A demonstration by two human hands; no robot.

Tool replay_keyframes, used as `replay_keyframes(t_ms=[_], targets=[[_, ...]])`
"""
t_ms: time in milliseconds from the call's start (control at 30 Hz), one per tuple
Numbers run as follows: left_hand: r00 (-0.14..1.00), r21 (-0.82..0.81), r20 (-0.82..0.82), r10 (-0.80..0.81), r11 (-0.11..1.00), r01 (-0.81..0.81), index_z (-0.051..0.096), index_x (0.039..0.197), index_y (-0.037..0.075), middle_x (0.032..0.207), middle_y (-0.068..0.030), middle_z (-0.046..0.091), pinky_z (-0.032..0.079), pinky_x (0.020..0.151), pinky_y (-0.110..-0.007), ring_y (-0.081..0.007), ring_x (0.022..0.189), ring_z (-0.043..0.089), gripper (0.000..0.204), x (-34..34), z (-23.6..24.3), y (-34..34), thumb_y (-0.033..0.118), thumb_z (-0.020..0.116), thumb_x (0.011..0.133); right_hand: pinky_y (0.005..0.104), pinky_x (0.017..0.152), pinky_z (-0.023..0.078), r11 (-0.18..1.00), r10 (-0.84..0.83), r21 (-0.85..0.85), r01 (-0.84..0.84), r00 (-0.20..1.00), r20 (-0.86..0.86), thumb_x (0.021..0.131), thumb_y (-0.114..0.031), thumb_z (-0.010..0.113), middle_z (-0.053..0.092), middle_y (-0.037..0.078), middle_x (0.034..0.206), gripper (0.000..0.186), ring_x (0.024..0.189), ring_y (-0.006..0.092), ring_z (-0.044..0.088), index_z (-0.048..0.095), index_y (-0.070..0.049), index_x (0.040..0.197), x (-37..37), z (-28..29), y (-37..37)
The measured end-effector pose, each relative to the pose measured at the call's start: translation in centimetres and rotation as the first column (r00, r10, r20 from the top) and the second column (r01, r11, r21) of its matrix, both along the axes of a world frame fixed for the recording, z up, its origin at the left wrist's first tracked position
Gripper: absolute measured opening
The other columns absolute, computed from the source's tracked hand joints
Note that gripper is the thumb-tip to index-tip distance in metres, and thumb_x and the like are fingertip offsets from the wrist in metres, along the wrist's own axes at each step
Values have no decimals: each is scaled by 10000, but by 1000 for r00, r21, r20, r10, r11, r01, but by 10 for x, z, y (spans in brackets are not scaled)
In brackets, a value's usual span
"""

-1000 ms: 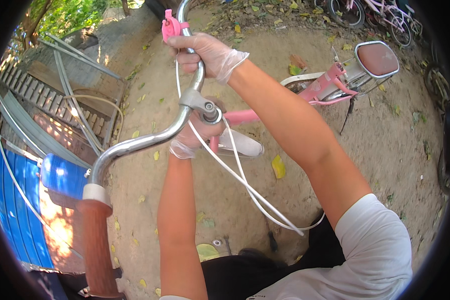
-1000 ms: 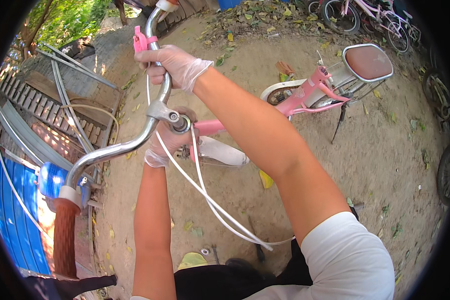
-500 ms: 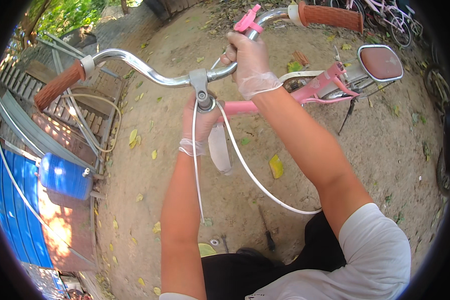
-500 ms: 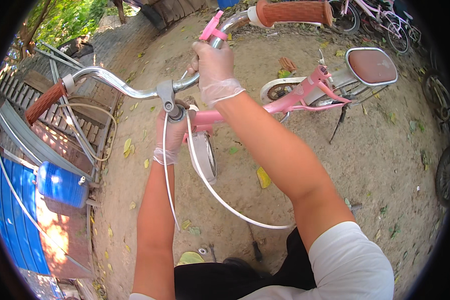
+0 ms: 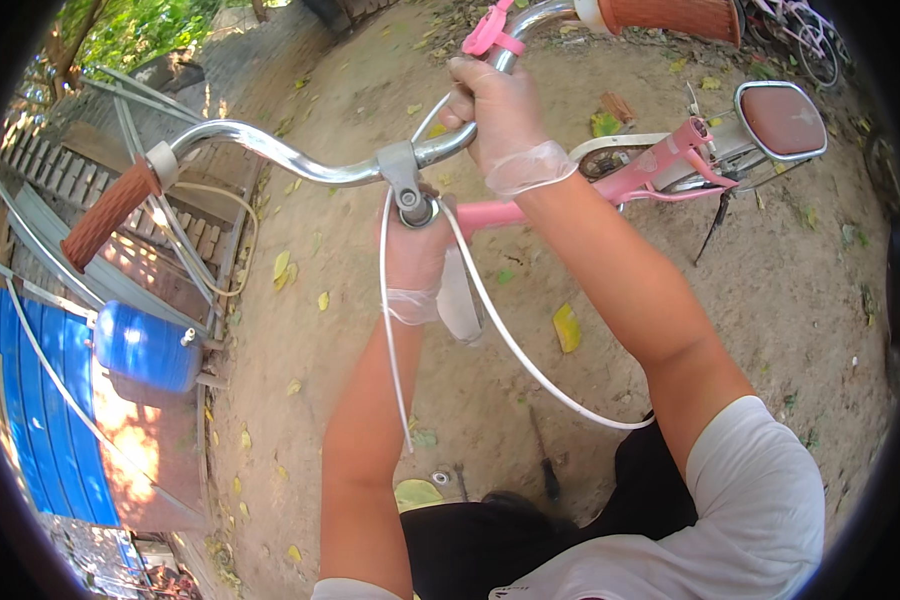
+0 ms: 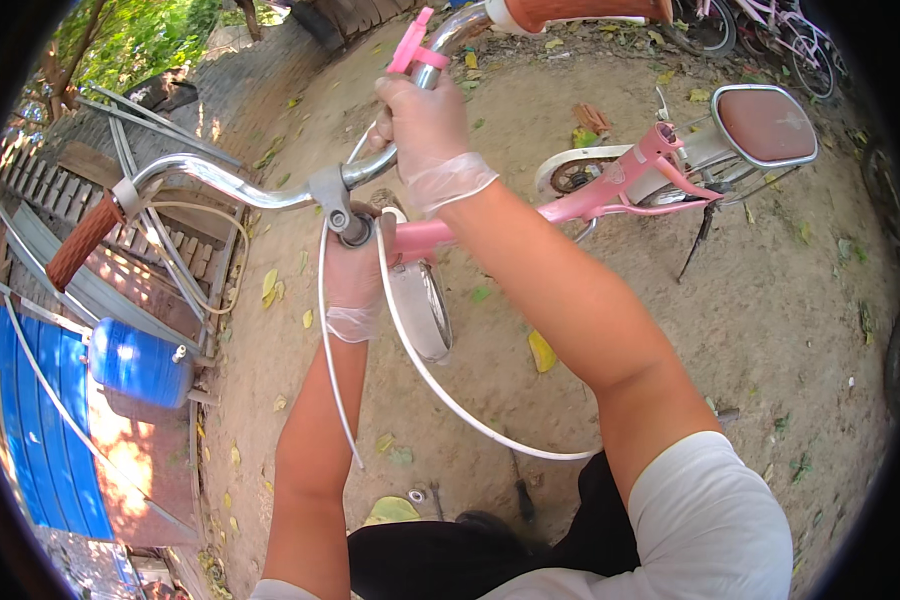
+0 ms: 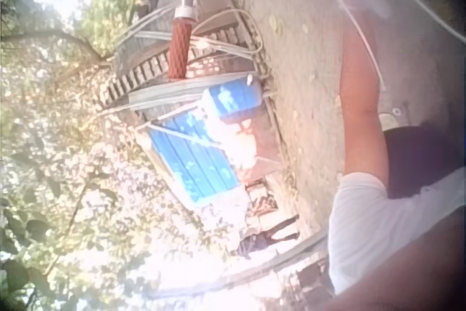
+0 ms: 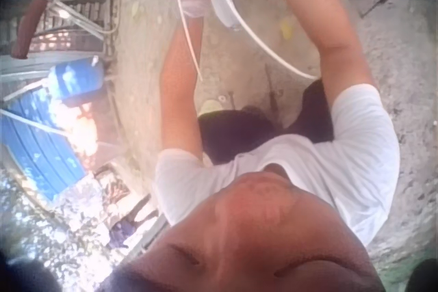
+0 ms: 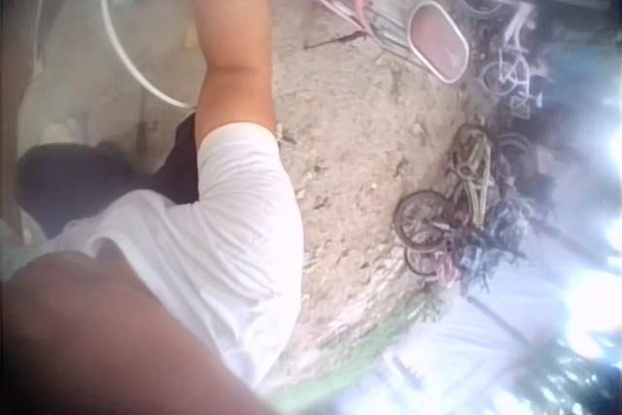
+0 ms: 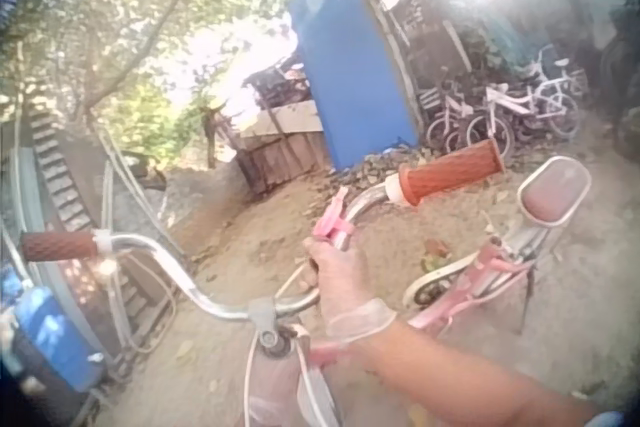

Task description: The person removes the crank arm from a pink bicycle using a wrench and hammer, then reassembles the crank and installs the handlebar. They use a hammer to tap the crank arm off, place a washer and pedal onto the crank, and attach the handlebar to the stem.

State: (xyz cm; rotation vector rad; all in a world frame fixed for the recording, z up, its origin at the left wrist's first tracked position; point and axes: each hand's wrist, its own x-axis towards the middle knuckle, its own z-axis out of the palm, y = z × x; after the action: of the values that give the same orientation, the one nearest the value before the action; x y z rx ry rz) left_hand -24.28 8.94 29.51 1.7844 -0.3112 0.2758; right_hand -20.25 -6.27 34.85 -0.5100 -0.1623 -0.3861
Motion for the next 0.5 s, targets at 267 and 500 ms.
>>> replay_keyframes(t_ms=[267,500], targets=[[903,345,-153,-401,835,429,614,956,18,922,-42,643,525,809,-317,-144,869,625,266,31,37,29,113,766,760,332,432,404,999,-24,35,22,999,33,850,1,585,459,30,628,137,439,139,418,466,-57,816,4,1,-3],[981,-40,-183,-61,998,54,577,1111,12,846,-18,603,522,747,-275,-151,832,619,393,2,3,1,133,783,800,319,464,372,1000,-11,25,11,1000,7,873,0,586,461,28,683,138,486,117,389,470,-60,828,7,0,-4]])
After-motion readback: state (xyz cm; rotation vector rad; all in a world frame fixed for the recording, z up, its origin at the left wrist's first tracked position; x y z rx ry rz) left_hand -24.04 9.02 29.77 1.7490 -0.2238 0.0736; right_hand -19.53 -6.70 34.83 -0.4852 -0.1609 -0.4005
